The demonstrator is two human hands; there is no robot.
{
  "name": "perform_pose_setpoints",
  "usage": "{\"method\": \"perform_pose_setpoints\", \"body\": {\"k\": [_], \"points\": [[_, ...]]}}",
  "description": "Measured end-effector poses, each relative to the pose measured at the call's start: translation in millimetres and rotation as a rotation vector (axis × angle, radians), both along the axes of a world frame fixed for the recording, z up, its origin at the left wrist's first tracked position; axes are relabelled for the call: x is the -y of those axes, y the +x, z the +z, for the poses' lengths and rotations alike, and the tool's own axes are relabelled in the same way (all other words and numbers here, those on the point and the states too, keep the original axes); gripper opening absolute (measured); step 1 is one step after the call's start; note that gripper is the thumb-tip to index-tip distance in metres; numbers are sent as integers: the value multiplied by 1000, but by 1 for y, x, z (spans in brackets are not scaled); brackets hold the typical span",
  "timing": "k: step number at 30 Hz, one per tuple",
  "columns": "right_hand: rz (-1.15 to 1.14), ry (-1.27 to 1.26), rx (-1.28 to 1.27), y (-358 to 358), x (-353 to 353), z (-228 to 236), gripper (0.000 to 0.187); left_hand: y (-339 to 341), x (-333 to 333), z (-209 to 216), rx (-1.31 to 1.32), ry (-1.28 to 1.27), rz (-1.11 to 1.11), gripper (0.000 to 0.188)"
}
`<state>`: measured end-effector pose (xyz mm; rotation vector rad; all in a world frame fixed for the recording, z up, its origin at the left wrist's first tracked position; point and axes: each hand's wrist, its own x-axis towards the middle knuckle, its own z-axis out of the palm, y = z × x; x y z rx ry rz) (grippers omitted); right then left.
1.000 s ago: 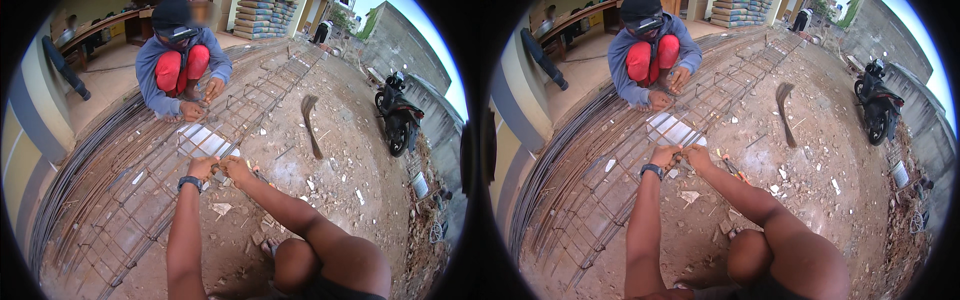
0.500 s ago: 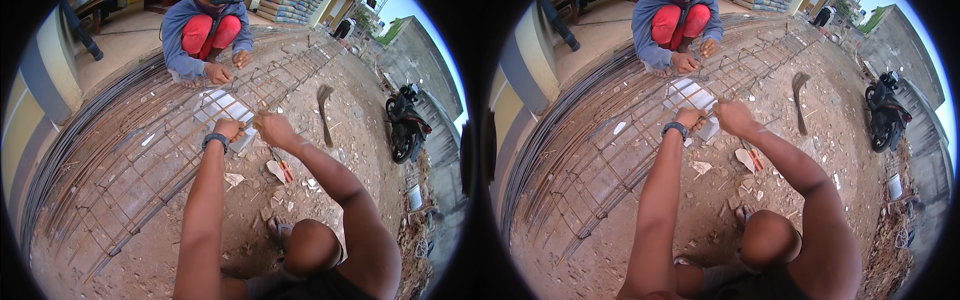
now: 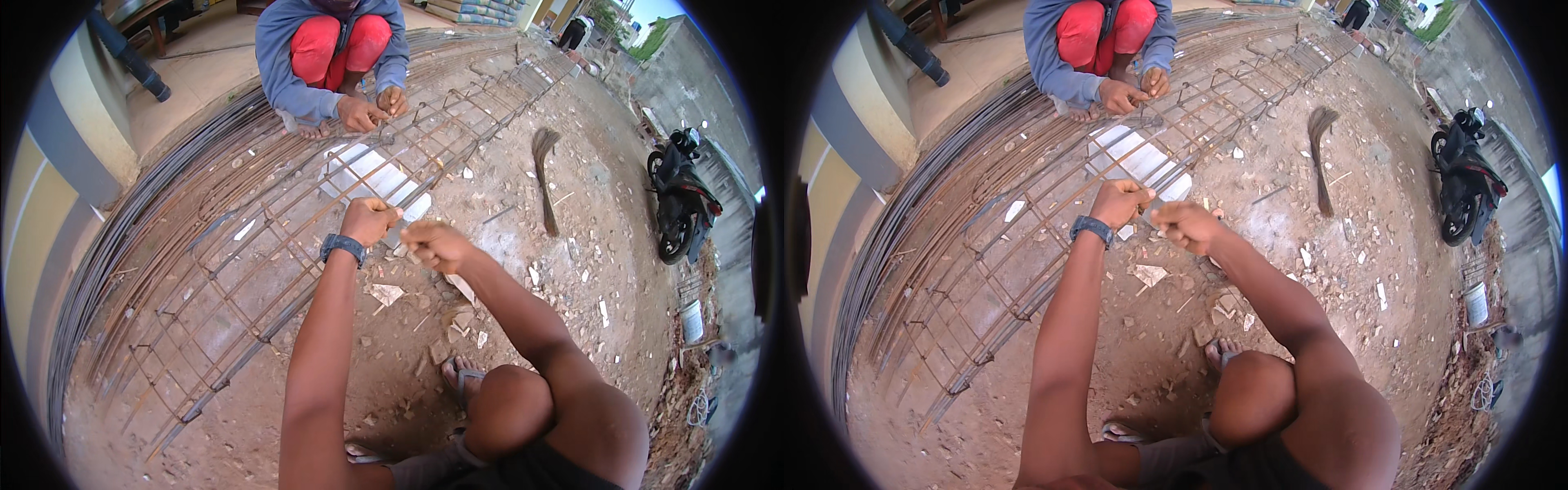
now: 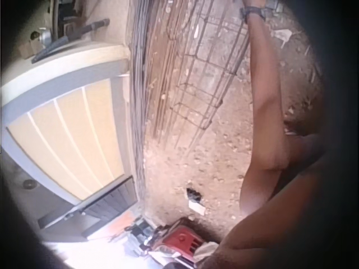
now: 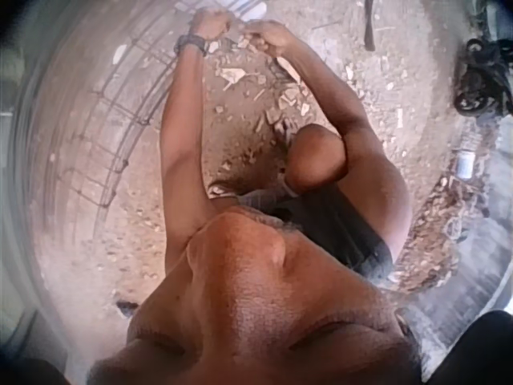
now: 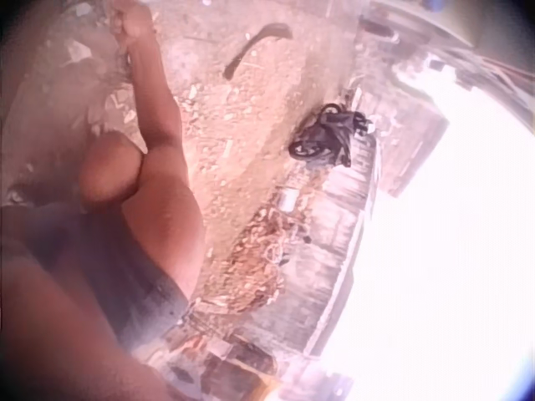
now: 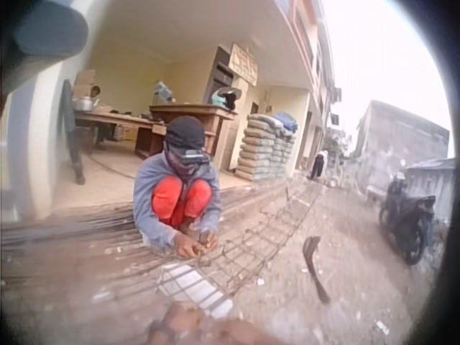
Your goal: The person squats on the ground and uses pliers to twist wire ties around the intersections of a rebar mesh. Another person works alongside on a similar section of the mesh.
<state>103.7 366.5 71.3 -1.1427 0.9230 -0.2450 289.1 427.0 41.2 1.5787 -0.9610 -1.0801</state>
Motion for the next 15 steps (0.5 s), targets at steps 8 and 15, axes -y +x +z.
{"method": "perform_pose_setpoints", "body": {"k": [8, 15], "points": [[-5, 171, 79, -68, 40, -43, 31, -8, -2, -6, 23, -77, 17, 30], [362, -928, -1226, -193, 59, -192, 60, -15, 2, 3, -89, -29, 41, 32]]}}
